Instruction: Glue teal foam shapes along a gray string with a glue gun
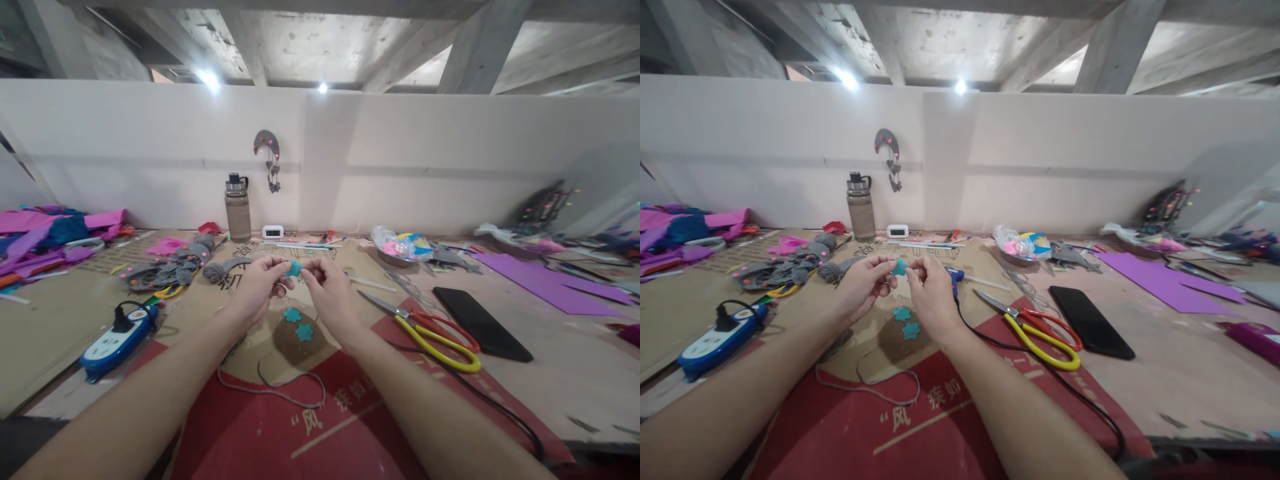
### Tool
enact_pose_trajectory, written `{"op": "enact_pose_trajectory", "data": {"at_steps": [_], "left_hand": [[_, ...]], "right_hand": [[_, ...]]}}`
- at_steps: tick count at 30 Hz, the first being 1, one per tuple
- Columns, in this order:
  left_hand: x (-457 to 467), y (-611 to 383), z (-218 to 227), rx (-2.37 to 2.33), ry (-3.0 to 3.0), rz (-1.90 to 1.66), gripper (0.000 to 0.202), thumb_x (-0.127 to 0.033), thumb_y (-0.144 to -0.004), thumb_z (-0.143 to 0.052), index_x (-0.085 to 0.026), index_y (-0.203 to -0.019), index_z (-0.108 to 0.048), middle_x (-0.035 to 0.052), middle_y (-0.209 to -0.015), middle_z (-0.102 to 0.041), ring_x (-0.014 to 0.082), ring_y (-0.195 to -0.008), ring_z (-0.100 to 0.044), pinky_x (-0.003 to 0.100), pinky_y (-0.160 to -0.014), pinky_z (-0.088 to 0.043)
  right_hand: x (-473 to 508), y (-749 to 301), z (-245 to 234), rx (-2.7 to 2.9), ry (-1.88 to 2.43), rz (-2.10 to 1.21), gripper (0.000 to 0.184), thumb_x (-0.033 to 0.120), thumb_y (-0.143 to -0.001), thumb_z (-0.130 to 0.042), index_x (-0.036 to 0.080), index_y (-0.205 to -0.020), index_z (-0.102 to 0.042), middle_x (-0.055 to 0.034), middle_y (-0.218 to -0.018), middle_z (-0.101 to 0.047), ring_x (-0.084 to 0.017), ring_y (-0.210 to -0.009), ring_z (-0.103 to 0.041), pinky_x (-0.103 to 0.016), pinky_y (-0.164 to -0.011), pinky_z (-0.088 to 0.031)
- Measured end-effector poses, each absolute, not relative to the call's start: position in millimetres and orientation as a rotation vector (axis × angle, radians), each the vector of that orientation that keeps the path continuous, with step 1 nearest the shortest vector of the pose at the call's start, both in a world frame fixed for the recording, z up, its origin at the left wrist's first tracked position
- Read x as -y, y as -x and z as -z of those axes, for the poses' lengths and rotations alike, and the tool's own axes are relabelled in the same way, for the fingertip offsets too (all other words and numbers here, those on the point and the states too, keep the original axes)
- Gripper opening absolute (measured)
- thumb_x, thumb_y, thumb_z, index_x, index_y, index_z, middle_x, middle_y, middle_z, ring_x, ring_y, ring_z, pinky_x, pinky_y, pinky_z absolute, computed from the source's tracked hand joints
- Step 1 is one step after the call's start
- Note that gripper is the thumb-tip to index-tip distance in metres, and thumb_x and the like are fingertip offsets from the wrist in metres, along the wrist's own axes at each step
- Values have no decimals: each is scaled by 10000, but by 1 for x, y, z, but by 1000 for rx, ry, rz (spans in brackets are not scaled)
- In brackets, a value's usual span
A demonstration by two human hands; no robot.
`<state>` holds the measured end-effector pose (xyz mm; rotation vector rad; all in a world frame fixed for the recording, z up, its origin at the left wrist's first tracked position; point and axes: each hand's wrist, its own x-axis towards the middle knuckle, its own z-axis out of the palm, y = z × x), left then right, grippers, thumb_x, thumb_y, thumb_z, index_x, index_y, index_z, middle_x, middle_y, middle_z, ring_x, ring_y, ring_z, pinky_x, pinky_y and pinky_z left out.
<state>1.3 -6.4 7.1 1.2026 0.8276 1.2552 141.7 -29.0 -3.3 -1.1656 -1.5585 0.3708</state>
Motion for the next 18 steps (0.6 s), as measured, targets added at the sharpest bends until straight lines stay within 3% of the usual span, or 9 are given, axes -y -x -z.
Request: {"op": "enact_pose_trajectory", "data": {"at_steps": [6, 18], "left_hand": [[7, -2, -7, -831, -1170, -1229, 246, -264, -663, -716, -119, -826, -602, 16, -682, -613, 87, -541, -589, 172, -447, -449], [7, -3, -4, -899, -1321, -1215, 253, -321, -665, -714, -114, -762, -605, 4, -600, -591, 97, -543, -572, 193, -474, -452]], "right_hand": [[28, -143, 4, 1545, 1183, -329, 141, 303, -788, -520, 180, -796, -590, 15, -636, -513, -131, -619, -451, -255, -607, -345], [29, -148, 4, 1557, 1135, -310, 185, 330, -817, -507, 179, -762, -598, 12, -618, -507, -126, -598, -428, -254, -590, -332]]}}
